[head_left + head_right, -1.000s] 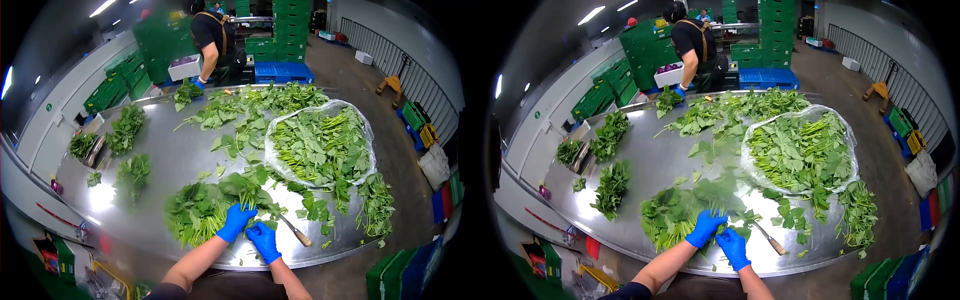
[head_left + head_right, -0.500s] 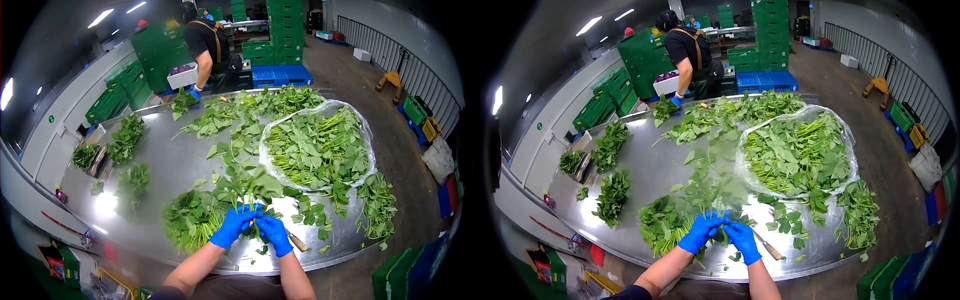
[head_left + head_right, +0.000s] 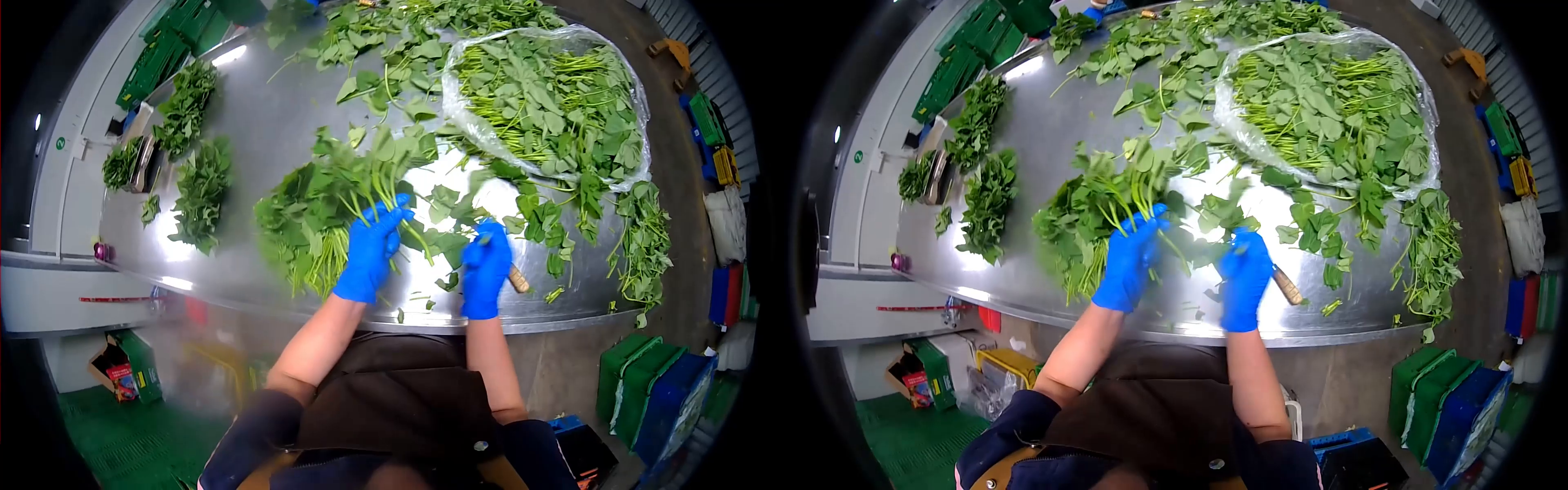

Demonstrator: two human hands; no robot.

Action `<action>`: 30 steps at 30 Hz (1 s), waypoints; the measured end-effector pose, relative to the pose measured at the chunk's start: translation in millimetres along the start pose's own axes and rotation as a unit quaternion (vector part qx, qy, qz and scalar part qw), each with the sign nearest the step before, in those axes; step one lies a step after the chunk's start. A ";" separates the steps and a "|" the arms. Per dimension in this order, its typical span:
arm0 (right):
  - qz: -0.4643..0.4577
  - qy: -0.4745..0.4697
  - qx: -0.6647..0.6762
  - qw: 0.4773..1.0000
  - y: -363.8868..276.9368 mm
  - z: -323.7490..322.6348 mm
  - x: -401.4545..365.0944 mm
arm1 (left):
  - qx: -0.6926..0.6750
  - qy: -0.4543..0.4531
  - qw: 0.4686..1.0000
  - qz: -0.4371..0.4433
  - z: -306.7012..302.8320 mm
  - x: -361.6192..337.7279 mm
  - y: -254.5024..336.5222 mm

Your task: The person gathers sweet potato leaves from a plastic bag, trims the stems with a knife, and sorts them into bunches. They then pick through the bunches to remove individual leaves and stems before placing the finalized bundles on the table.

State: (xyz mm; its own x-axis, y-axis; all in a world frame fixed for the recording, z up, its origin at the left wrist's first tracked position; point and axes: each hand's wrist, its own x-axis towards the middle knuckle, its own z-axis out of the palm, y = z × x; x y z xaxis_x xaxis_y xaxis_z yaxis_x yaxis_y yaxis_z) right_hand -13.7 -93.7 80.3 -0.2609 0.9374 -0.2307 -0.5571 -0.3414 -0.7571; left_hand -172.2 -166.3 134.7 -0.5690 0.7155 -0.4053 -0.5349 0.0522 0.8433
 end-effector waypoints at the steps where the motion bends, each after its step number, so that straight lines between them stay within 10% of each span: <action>1: -0.014 0.045 0.058 0.997 -5.8 -7.9 8.1 | 0.000 -0.004 0.999 0.034 -10.5 2.9 -1.7; 10: 0.087 -0.211 -0.302 0.926 4.0 47.3 -8.2 | 0.109 -0.064 0.990 -0.058 -24.3 -16.3 -4.1; 19: -0.031 0.002 -0.043 0.999 20.3 29.1 -4.8 | 0.023 0.033 0.999 0.016 -64.6 -6.7 23.7; 22: 0.104 -0.037 0.168 0.980 -2.0 32.9 13.1 | -0.049 0.018 0.997 0.058 -84.9 -9.0 39.8; 26: 0.202 -0.182 -0.241 0.932 40.4 33.8 6.2 | -0.200 -0.028 0.976 0.079 -117.9 5.8 42.5; 30: -0.023 -0.054 -0.418 0.907 74.7 2.3 17.5 | -0.197 0.081 0.972 0.102 -119.4 -8.4 61.9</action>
State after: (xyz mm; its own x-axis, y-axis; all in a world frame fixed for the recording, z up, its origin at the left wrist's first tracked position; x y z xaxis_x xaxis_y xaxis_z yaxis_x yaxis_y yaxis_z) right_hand -61.7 -103.0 21.1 -0.3529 0.9219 -0.1600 0.2102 -0.0885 -0.9736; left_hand -275.1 -252.3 148.2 -0.7623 0.5618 -0.3212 -0.5800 -0.3729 0.7242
